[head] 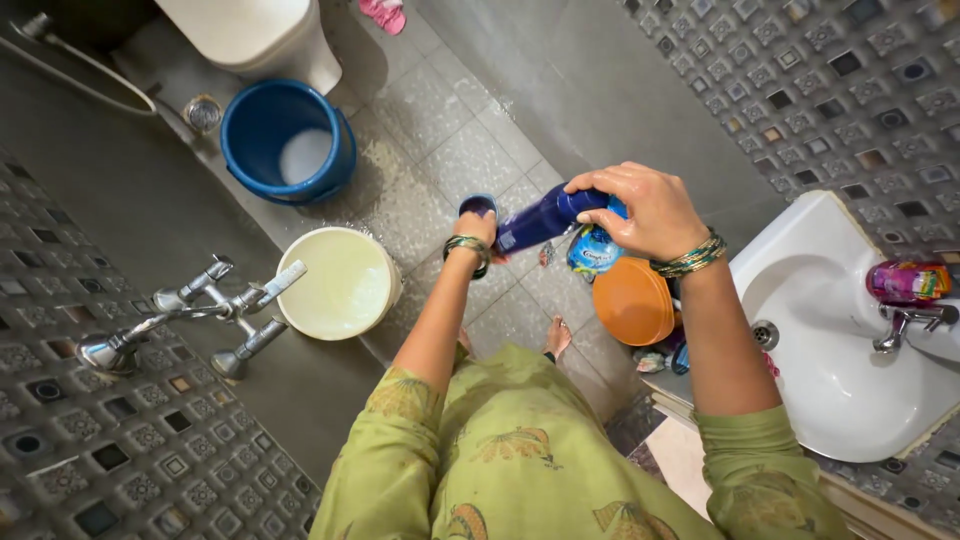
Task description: The person cleans a bathroom sink and the surrounding area. They use a cloth to wipe the sink basin and faucet, apply various cleaning liquids from bottles, and scrub the surfaces before rinsing them with water from a small bucket.
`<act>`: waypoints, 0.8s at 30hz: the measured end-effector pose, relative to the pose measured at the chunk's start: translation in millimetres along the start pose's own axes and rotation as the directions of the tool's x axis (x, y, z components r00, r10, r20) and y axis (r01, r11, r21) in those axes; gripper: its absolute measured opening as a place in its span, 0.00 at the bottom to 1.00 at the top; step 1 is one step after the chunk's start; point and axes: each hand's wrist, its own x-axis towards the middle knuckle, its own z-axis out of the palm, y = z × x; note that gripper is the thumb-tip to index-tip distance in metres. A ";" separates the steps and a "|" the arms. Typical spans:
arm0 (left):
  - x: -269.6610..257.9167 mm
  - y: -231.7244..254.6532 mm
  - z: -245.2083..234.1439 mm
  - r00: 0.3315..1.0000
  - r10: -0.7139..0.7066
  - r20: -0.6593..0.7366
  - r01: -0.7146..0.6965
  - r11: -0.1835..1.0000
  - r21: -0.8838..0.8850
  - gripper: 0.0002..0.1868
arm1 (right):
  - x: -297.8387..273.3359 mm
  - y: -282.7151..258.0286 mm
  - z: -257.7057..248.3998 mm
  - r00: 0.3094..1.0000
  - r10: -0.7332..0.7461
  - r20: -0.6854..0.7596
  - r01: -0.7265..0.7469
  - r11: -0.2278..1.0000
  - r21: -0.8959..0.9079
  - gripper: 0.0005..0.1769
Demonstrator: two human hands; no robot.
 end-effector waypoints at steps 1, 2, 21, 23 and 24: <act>-3.9 1.1 -0.9 0.993 -0.045 0.107 0.055 0.995 -0.087 0.28 | -2.4 -0.7 -2.2 1.000 0.007 0.009 -0.007 1.000 0.023 0.18; -5.6 0.9 -0.8 0.973 -0.081 0.217 0.119 0.979 -0.167 0.29 | -4.3 -1.1 -3.5 1.000 0.013 0.017 -0.014 0.999 0.046 0.18; -36.6 -7.5 13.0 0.689 0.553 0.468 -0.324 0.813 -0.484 0.29 | -32.6 -17.4 -7.8 0.994 0.096 -0.053 -0.093 0.994 0.059 0.15; -58.3 15.2 9.9 0.519 0.776 0.358 -0.740 0.618 -0.266 0.24 | -32.8 -15.6 -9.5 0.985 0.154 -0.072 -0.149 0.986 0.077 0.15; -73.7 24.5 5.4 0.414 0.848 0.330 -0.861 0.483 -0.161 0.25 | -33.2 -15.2 -11.0 0.984 0.156 -0.081 -0.149 0.985 0.087 0.15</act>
